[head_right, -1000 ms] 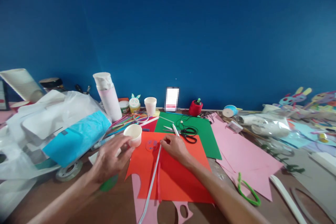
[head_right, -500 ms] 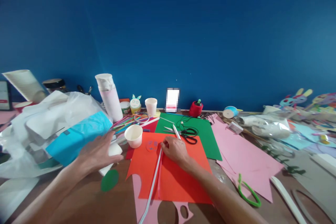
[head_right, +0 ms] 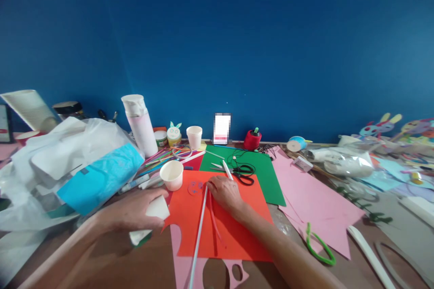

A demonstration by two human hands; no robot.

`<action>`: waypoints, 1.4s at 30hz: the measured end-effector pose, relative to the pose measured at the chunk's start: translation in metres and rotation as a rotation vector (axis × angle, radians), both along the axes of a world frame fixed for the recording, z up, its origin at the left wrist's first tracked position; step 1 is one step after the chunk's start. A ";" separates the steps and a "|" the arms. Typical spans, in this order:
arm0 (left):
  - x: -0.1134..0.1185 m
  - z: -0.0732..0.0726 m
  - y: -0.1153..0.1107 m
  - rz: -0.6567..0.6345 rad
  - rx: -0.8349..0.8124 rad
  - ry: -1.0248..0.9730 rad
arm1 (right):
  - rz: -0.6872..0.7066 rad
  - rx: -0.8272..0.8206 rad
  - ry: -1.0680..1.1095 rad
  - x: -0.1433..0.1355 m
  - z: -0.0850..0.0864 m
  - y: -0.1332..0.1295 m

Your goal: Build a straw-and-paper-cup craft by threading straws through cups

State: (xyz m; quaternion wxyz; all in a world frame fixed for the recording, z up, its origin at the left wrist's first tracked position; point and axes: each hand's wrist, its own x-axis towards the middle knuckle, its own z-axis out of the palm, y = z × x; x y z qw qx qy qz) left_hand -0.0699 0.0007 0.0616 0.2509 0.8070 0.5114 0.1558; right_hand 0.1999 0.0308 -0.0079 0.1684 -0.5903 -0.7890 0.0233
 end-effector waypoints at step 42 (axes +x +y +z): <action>0.045 -0.044 -0.003 -0.071 -0.698 -1.061 | -0.290 0.048 -0.169 0.050 0.012 0.027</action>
